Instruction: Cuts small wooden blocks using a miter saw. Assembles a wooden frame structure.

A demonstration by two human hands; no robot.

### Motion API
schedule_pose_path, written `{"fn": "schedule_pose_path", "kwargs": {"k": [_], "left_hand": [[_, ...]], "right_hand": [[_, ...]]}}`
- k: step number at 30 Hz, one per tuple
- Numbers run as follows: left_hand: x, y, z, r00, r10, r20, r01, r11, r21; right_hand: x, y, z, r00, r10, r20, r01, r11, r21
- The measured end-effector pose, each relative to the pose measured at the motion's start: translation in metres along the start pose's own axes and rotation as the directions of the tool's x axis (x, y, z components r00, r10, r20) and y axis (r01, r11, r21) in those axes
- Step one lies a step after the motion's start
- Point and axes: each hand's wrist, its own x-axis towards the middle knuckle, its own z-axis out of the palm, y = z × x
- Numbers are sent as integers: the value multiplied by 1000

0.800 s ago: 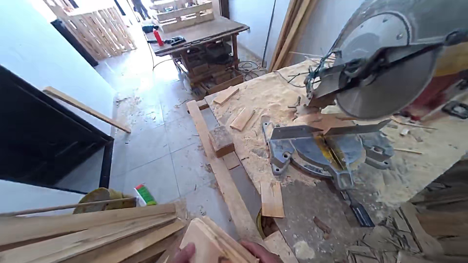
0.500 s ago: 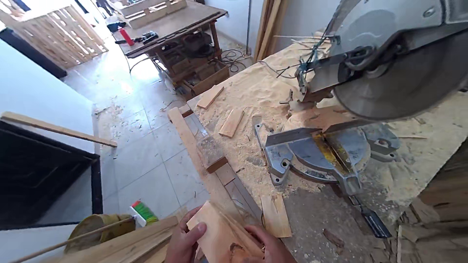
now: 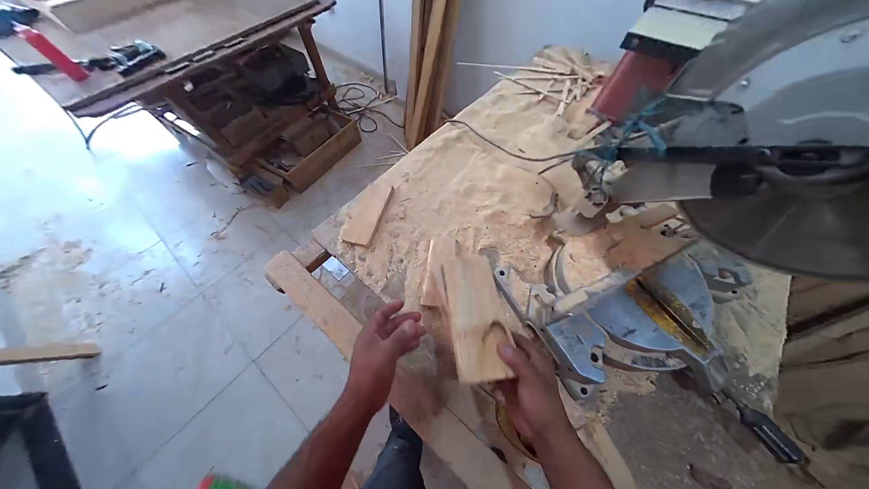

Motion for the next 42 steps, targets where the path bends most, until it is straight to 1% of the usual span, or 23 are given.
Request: {"fn": "schedule_pose_path", "kwargs": {"k": [2,4,6,8,11,13,15,18,21,23,24,25,26,27,28,29,30,31,32,33,35,38,42], "left_hand": [[35,15,-31,996,47,-78,-38,992,117],[74,25,-59,985,110,-130,-64,947,314],[118,32,-80,977,142,-156,-37,841,540],[163,39,-90,976,140,-164,14,716,698],[219,43,-95,975,146,-168,50,592,804],[243,39,-96,978,149,-146,52,504,862],[257,37,-91,976,164,-143,70,388,919],[272,40,-83,975,140,-175,135,258,957],[281,41,-84,968,81,-235,209,252,945],[280,44,-90,966,73,-247,220,263,939],[275,48,-93,968,71,-242,211,302,930],[266,53,-98,971,53,-231,194,385,902],[254,58,-103,977,21,-213,173,507,844],[237,63,-108,984,-34,-174,152,669,728],[218,64,-114,993,-82,-90,117,836,536],[196,62,-121,994,-101,30,88,951,298],[173,58,-125,979,-114,167,106,993,60],[149,54,-122,955,-111,276,148,982,-117],[125,47,-115,926,-94,365,187,955,-229],[101,38,-103,898,-72,435,215,932,-291],[57,13,-66,841,4,540,212,917,-338],[-10,-23,15,741,101,664,114,955,-273],[-97,-65,118,622,186,760,2,971,-240]], "right_hand": [[40,-1,30,996,-17,-87,15,1000,-25],[79,4,52,985,-24,-169,12,998,-67],[109,16,65,973,-17,-231,-4,996,-89],[130,26,72,955,-19,-296,-18,993,-120],[140,38,75,928,-46,-370,-54,965,-256],[138,43,71,924,-64,-377,-105,906,-411],[133,38,72,911,-140,-389,-163,742,-650],[130,18,80,905,-290,-310,-178,404,-897],[129,5,102,930,-296,-217,-169,181,-969],[132,2,118,949,-236,-208,-195,75,-978],[135,2,124,951,-215,-221,-216,46,-975],[137,2,126,949,-202,-241,-237,44,-971],[138,0,126,945,-195,-261,-252,67,-965],[136,-4,122,942,-196,-274,-251,132,-959],[129,-8,113,939,-204,-276,-227,231,-946],[119,-11,101,941,-218,-258,-170,355,-919],[104,-14,85,949,-234,-213,-75,489,-869],[86,-15,67,957,-245,-155,31,617,-787],[67,-15,51,965,-244,-100,115,731,-673],[45,-16,37,970,-236,-53,170,823,-543],[-1,-18,19,966,-257,12,249,918,-308],[-64,-18,-1,957,-291,11,289,944,-160],[-122,-15,-67,895,-438,-88,411,884,-224]]}}
